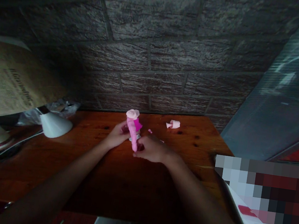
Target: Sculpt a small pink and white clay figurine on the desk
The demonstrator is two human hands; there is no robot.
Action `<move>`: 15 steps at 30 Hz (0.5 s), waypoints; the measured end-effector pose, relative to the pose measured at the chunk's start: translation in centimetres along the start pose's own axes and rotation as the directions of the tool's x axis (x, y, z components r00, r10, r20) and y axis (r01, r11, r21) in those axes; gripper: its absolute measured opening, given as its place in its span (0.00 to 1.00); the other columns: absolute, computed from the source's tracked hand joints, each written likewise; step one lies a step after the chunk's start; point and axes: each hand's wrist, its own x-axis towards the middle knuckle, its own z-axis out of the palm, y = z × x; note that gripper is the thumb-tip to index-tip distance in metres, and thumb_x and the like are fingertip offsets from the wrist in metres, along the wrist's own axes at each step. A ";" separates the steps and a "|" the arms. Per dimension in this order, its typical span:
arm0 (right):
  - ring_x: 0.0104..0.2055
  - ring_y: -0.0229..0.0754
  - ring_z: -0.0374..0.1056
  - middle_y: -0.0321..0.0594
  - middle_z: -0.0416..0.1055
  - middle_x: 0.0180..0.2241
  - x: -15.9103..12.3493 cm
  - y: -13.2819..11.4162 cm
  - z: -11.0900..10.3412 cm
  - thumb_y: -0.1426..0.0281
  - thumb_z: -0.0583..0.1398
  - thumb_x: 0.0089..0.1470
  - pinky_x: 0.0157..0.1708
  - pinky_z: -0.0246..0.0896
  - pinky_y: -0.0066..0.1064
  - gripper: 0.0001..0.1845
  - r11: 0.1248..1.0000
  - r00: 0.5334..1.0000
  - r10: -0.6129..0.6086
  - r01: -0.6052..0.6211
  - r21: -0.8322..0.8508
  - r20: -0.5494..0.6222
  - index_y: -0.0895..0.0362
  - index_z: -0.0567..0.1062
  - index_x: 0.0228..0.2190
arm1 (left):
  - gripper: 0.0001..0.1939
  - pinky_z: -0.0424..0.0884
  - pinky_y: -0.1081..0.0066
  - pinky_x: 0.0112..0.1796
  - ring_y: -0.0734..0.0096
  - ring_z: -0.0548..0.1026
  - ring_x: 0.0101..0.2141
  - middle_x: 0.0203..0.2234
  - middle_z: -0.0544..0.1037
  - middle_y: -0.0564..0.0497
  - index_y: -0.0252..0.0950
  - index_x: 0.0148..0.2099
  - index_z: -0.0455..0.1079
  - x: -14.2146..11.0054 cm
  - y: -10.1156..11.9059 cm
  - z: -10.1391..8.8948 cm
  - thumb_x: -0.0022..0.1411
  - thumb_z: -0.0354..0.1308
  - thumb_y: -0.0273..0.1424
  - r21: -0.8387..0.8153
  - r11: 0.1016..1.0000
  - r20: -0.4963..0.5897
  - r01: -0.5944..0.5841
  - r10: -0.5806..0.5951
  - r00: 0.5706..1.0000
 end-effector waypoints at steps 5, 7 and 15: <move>0.26 0.34 0.63 0.34 0.70 0.23 -0.1 -0.4 0.1 0.70 0.63 0.51 0.29 0.54 0.27 0.06 1.000 1.000 0.006 -0.006 -0.011 0.003 0.61 0.76 0.26 | 0.18 0.73 0.66 0.42 0.66 0.78 0.38 0.40 0.80 0.44 0.32 0.45 0.71 0.1 -0.1 0.0 0.51 0.67 0.30 0.016 1.000 0.005 -0.006 0.006 1.000; 0.25 0.34 0.64 0.34 0.71 0.23 -0.2 -0.5 0.0 0.71 0.64 0.51 0.29 0.54 0.27 0.05 1.000 1.000 0.011 -0.011 -0.024 0.004 0.60 0.76 0.26 | 0.19 0.73 0.66 0.41 0.66 0.78 0.37 0.39 0.80 0.44 0.32 0.45 0.71 0.1 0.0 0.1 0.51 0.67 0.31 0.018 1.000 0.008 -0.004 0.003 1.000; 0.25 0.36 0.64 0.35 0.69 0.20 -0.2 -1.3 0.0 0.72 0.61 0.55 0.30 0.57 0.29 0.09 0.992 1.000 0.012 -0.012 -0.129 0.002 0.59 0.73 0.23 | 0.18 0.74 0.62 0.44 0.65 0.78 0.39 0.41 0.80 0.43 0.32 0.46 0.72 0.0 -0.3 0.1 0.52 0.66 0.31 0.034 0.999 0.003 -0.018 0.018 1.000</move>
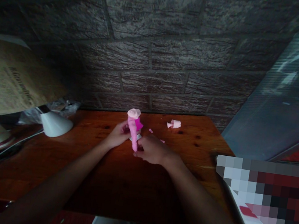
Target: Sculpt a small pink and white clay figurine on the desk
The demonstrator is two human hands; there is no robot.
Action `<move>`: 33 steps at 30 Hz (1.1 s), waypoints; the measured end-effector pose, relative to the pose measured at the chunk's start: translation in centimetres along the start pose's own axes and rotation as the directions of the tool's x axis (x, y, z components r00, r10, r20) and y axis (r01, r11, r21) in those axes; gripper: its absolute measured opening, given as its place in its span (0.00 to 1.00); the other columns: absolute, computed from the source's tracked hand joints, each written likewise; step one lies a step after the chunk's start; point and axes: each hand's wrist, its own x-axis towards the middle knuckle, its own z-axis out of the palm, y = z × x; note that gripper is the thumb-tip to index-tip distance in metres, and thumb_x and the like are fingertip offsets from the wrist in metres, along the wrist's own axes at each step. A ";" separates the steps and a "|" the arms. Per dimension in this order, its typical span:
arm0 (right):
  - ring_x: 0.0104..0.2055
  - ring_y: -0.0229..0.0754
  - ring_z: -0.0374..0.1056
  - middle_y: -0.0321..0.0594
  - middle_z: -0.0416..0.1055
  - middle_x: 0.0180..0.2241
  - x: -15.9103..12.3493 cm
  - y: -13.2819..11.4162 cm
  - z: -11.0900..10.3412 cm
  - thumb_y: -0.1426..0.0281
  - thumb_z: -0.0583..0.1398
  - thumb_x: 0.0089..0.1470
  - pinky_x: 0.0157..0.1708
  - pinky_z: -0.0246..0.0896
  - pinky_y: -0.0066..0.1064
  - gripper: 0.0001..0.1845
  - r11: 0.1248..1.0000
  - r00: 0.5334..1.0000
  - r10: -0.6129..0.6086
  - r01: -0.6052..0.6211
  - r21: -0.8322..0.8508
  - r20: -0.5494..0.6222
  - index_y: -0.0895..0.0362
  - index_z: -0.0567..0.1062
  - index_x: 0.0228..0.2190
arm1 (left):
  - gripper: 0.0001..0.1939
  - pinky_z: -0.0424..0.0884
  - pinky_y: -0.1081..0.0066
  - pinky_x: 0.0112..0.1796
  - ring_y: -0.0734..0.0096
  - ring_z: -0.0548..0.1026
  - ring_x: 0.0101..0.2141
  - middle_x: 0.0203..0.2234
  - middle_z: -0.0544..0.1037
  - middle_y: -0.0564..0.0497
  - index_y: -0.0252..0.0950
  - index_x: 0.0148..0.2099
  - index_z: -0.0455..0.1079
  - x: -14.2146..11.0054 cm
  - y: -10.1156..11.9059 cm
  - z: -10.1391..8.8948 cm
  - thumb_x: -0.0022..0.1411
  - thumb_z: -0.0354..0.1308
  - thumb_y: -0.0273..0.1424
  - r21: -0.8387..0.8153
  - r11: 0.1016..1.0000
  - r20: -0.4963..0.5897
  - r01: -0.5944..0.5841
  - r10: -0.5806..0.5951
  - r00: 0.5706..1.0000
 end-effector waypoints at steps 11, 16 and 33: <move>0.31 0.37 0.68 0.38 0.75 0.29 -0.6 1.5 -1.4 0.76 0.63 0.49 0.32 0.58 0.28 0.06 0.989 0.999 -0.041 0.039 0.142 0.013 0.60 0.78 0.32 | 0.19 0.73 0.62 0.44 0.65 0.78 0.39 0.43 0.79 0.42 0.31 0.46 0.71 0.1 -0.7 -0.3 0.51 0.67 0.30 0.019 1.000 0.029 -0.006 0.006 1.000; 0.36 0.39 0.69 0.40 0.77 0.35 -0.6 2.2 -1.7 0.76 0.63 0.48 0.37 0.58 0.29 0.09 0.998 0.982 0.050 -0.044 0.041 -0.182 0.58 0.79 0.35 | 0.19 0.73 0.62 0.44 0.65 0.78 0.39 0.40 0.79 0.43 0.31 0.45 0.70 0.1 -0.6 -0.4 0.50 0.67 0.31 0.022 1.000 0.041 -0.013 0.012 0.999; 0.35 0.40 0.71 0.37 0.78 0.34 -0.2 2.5 -0.7 0.81 0.57 0.49 0.44 0.59 0.32 0.13 0.993 0.991 -0.005 -0.012 -0.121 -0.136 0.55 0.79 0.30 | 0.21 0.74 0.64 0.41 0.66 0.77 0.35 0.37 0.79 0.44 0.32 0.42 0.71 -0.1 -0.2 -0.6 0.47 0.70 0.34 -0.010 0.999 0.060 0.041 -0.040 0.997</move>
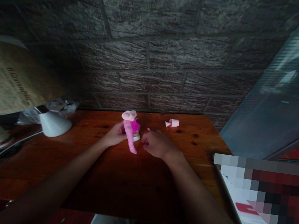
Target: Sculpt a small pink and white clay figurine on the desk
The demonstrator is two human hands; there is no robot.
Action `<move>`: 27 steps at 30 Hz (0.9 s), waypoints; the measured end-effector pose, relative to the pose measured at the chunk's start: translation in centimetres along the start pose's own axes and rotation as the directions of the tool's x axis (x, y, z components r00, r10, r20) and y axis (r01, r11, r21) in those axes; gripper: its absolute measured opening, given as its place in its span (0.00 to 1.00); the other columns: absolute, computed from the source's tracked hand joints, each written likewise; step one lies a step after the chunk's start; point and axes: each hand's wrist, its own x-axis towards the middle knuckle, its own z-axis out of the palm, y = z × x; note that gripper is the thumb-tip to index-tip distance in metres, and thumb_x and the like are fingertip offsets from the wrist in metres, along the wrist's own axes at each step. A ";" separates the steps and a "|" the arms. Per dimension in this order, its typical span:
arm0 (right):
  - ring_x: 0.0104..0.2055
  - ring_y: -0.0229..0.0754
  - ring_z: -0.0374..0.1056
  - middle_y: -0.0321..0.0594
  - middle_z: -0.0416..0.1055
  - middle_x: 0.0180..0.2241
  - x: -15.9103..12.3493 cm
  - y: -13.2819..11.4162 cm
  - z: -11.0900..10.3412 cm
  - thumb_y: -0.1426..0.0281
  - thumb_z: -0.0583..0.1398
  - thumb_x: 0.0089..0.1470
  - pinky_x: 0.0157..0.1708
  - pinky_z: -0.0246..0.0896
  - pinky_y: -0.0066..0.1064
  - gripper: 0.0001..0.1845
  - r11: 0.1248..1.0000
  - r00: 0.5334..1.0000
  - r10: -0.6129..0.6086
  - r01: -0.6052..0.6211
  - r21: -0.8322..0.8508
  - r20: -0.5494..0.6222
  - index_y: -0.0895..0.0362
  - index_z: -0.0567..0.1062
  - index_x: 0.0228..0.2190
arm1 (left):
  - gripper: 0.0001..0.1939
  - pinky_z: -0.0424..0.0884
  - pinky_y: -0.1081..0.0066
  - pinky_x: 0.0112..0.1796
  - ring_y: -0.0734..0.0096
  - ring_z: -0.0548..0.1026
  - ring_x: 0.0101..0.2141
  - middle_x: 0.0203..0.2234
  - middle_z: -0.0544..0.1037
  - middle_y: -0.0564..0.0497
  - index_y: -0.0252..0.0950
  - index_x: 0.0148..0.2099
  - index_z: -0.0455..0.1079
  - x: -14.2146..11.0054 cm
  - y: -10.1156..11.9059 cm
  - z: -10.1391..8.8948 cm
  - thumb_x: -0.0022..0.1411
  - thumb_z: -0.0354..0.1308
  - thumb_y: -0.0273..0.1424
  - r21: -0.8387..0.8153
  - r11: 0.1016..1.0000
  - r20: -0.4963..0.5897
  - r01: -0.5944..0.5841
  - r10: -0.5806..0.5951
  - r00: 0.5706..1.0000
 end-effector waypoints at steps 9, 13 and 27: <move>0.31 0.39 0.70 0.37 0.77 0.29 -0.1 -1.2 -0.3 0.81 0.56 0.50 0.43 0.59 0.33 0.13 0.999 0.999 0.028 -0.027 -0.047 0.029 0.56 0.78 0.26 | 0.29 0.74 0.67 0.38 0.68 0.77 0.34 0.37 0.79 0.45 0.32 0.51 0.69 -0.3 0.8 -0.1 0.46 0.71 0.31 0.029 0.999 0.023 0.040 -0.040 0.999; 0.30 0.39 0.69 0.37 0.76 0.27 -0.1 -1.0 -0.3 0.81 0.56 0.50 0.40 0.59 0.32 0.14 0.998 0.999 0.029 -0.028 -0.049 0.029 0.56 0.78 0.24 | 0.28 0.74 0.66 0.39 0.67 0.77 0.35 0.37 0.80 0.44 0.32 0.51 0.70 -0.3 0.6 -0.1 0.47 0.70 0.32 0.029 0.999 0.037 0.034 -0.035 0.999; 0.36 0.43 0.72 0.42 0.77 0.31 0.1 -1.5 0.4 0.76 0.59 0.53 0.56 0.52 0.40 0.07 1.000 1.000 -0.015 0.014 -0.012 -0.011 0.58 0.78 0.29 | 0.19 0.73 0.64 0.42 0.64 0.78 0.38 0.41 0.80 0.43 0.32 0.46 0.72 0.2 0.0 0.1 0.52 0.66 0.32 0.133 0.990 -0.108 -0.056 0.071 0.992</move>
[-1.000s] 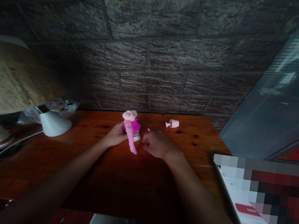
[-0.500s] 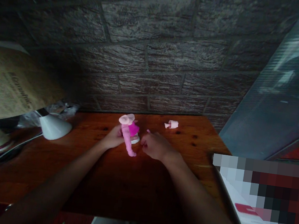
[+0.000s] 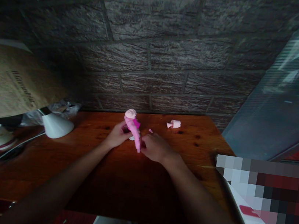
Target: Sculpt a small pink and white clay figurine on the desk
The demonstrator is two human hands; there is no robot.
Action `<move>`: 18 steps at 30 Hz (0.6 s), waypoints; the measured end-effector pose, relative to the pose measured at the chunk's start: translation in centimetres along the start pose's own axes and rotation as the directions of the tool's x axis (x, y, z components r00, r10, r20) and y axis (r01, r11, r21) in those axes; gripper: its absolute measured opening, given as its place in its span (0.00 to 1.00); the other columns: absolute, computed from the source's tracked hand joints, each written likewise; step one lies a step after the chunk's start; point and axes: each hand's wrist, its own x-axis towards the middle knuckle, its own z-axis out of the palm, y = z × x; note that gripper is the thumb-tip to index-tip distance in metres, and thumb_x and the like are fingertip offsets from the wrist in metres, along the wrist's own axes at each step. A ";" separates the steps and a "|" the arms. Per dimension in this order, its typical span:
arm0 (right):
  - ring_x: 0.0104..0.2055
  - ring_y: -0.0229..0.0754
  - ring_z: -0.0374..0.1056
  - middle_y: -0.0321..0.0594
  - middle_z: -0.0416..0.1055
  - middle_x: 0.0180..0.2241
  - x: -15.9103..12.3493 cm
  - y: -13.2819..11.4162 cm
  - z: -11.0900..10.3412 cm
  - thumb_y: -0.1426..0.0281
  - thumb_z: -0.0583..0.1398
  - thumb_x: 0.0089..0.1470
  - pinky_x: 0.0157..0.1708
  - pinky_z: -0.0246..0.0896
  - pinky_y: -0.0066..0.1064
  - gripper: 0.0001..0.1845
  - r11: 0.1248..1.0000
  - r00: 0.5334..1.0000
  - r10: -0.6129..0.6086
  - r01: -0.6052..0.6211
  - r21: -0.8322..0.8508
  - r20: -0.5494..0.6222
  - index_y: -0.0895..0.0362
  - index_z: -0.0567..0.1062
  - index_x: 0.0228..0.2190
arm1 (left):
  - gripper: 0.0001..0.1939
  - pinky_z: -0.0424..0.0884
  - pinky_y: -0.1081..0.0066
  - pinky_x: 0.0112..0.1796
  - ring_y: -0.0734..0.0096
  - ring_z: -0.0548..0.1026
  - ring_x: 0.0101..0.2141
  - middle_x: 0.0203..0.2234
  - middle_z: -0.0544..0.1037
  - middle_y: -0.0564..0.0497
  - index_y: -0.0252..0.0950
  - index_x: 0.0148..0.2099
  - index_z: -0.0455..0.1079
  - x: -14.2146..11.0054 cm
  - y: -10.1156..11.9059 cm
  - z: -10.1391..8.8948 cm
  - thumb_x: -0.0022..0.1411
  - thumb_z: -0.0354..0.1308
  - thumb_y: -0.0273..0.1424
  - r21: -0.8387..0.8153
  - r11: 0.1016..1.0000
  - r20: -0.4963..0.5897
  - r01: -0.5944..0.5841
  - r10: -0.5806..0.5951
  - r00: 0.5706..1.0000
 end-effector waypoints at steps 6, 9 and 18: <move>0.30 0.37 0.68 0.37 0.73 0.29 -0.2 0.4 -0.3 0.79 0.60 0.48 0.42 0.60 0.34 0.08 0.972 0.998 -0.022 0.005 0.236 0.067 0.59 0.75 0.32 | 0.18 0.72 0.65 0.41 0.64 0.78 0.37 0.39 0.80 0.43 0.31 0.46 0.72 0.0 -0.1 -0.3 0.52 0.65 0.30 0.048 0.999 0.038 -0.012 0.010 0.999; 0.30 0.36 0.66 0.36 0.73 0.29 0.0 0.5 -0.1 0.77 0.63 0.46 0.36 0.61 0.30 0.09 0.934 0.994 -0.037 -0.004 0.356 0.107 0.60 0.75 0.34 | 0.18 0.72 0.65 0.41 0.65 0.78 0.38 0.40 0.80 0.43 0.31 0.47 0.71 0.0 0.0 -0.3 0.53 0.64 0.30 0.068 0.997 0.044 -0.030 0.027 0.999; 0.20 0.32 0.64 0.37 0.73 0.27 0.3 0.1 0.1 0.68 0.62 0.52 0.25 0.61 0.27 0.10 0.873 0.985 0.022 -0.102 0.477 0.169 0.62 0.77 0.35 | 0.18 0.72 0.65 0.42 0.65 0.77 0.38 0.39 0.80 0.43 0.30 0.47 0.71 0.0 0.3 -0.2 0.54 0.64 0.31 0.107 0.993 0.053 -0.051 0.045 0.998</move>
